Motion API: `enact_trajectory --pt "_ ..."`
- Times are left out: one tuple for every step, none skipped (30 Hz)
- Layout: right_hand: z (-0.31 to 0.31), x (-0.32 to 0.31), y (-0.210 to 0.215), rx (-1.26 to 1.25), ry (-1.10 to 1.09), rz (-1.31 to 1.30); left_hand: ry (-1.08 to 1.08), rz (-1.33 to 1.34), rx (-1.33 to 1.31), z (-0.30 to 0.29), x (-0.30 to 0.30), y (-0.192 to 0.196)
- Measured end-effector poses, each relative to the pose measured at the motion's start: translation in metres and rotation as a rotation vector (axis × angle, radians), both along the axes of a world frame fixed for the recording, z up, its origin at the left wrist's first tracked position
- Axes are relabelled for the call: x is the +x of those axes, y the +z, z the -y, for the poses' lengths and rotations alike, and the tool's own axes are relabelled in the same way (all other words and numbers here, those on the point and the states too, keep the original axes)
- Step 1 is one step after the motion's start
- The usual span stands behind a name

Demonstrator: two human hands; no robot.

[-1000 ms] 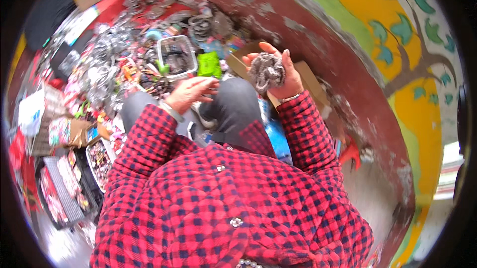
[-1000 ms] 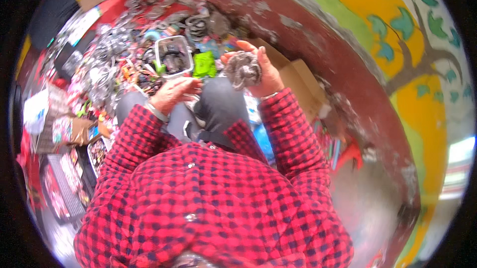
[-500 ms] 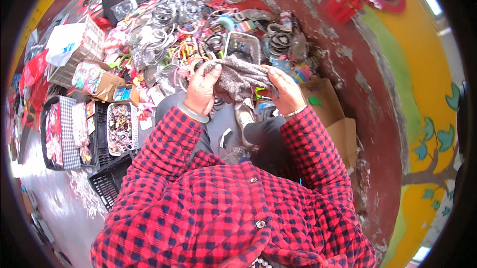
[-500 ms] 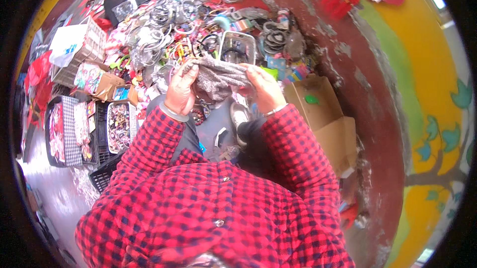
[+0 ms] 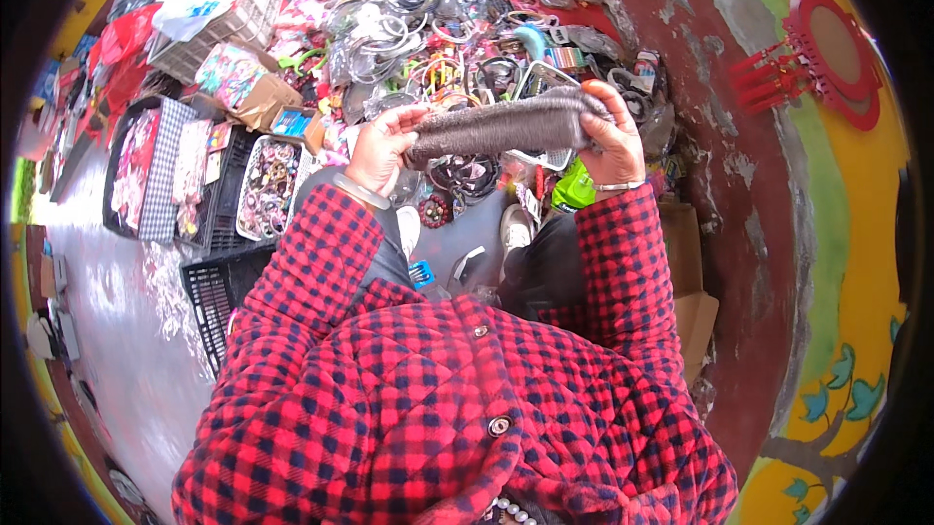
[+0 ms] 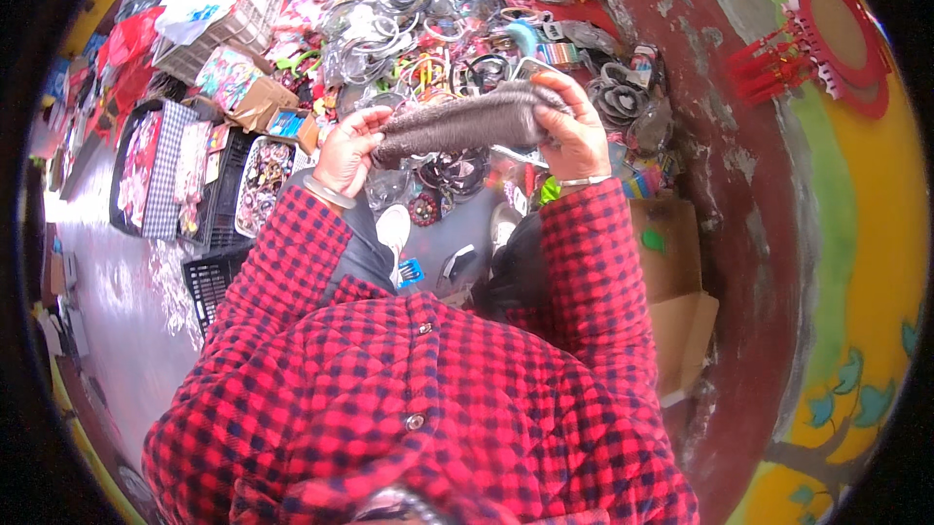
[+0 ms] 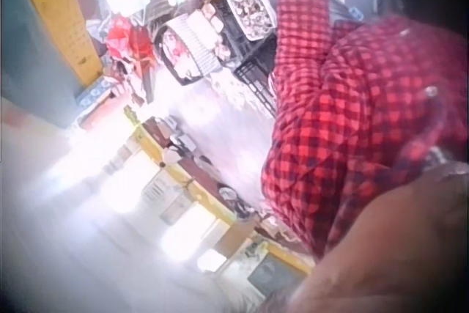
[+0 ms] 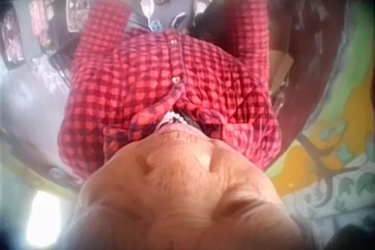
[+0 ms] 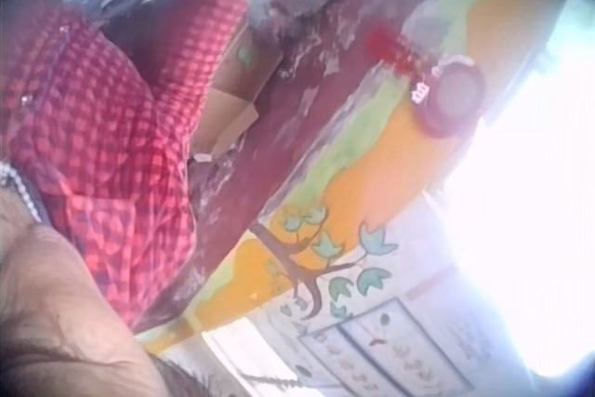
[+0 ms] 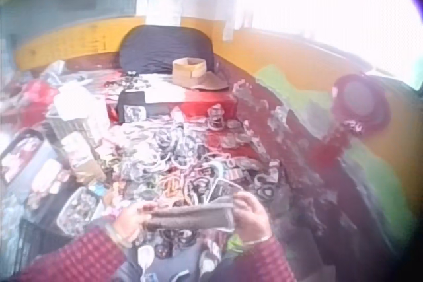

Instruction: The person sits on the floor and cleans various bracelets using a cloth. They pick up bracelets from a pile, wipe them, and place them into a black basket. The person also dips the cloth into a bucket of water to clean it.

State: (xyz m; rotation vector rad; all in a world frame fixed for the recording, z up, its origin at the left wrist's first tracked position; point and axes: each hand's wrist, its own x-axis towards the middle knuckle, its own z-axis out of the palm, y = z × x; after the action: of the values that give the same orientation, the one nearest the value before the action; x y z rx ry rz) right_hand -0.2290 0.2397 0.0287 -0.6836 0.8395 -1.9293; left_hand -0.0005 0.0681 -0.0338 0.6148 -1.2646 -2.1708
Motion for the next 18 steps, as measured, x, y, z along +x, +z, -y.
enact_trajectory --pt "-0.003 -0.011 0.000 0.176 0.100 -0.118 -0.037 -0.035 -0.049 -0.004 0.001 0.006" --pt "-0.001 -0.007 0.003 0.284 0.163 -0.261 -0.088 -0.056 -0.095 -0.006 0.009 0.013" --pt "-0.003 0.000 0.013 0.193 0.166 -0.149 -0.175 -0.090 -0.070 -0.004 0.016 0.015" --pt "-0.005 0.008 0.027 0.102 0.165 -0.036 -0.321 -0.003 -0.121 -0.002 0.026 0.014" --pt "-0.008 0.014 0.041 -0.069 0.244 -0.105 -0.304 0.046 -0.237 -0.008 0.022 0.024" --pt "-0.008 0.023 0.059 0.040 0.184 -0.406 -0.293 0.096 -0.347 -0.016 0.016 0.037" --pt "0.001 0.029 0.065 0.078 0.197 -0.810 -0.323 0.089 -0.456 -0.012 0.015 0.043" --pt "0.010 0.026 0.067 0.132 0.185 -1.230 -0.337 0.014 -0.453 -0.022 0.000 0.060" --pt "0.016 0.026 0.059 0.204 0.171 -1.222 -0.369 0.027 -0.532 -0.034 -0.011 0.086" --pt "0.019 0.032 0.061 0.203 0.179 -1.199 -0.387 0.037 -0.613 -0.045 -0.021 0.103" --pt "0.021 0.032 0.064 0.176 0.177 -1.215 -0.393 0.025 -0.621 -0.049 -0.030 0.104" --pt "0.024 0.035 0.071 0.147 0.185 -1.227 -0.394 0.017 -0.624 -0.053 -0.037 0.103" --pt "0.020 0.041 0.083 0.144 0.149 -1.232 -0.351 -0.181 -0.538 -0.057 -0.046 0.101" --pt "0.021 0.036 0.080 0.108 0.042 -1.251 -0.413 -0.089 -0.483 -0.053 -0.048 0.103" --pt "0.021 0.032 0.081 0.101 -0.036 -1.304 -0.474 0.005 -0.428 -0.048 -0.050 0.106" --pt "0.021 0.028 0.082 0.092 -0.114 -1.356 -0.532 0.099 -0.372 -0.043 -0.051 0.107" --pt "0.020 0.026 0.082 0.105 -0.156 -1.363 -0.445 0.059 -0.374 -0.040 -0.052 0.099" --pt "0.022 0.021 0.079 0.102 -0.163 -1.362 -0.408 0.113 -0.646 -0.026 -0.051 0.084"
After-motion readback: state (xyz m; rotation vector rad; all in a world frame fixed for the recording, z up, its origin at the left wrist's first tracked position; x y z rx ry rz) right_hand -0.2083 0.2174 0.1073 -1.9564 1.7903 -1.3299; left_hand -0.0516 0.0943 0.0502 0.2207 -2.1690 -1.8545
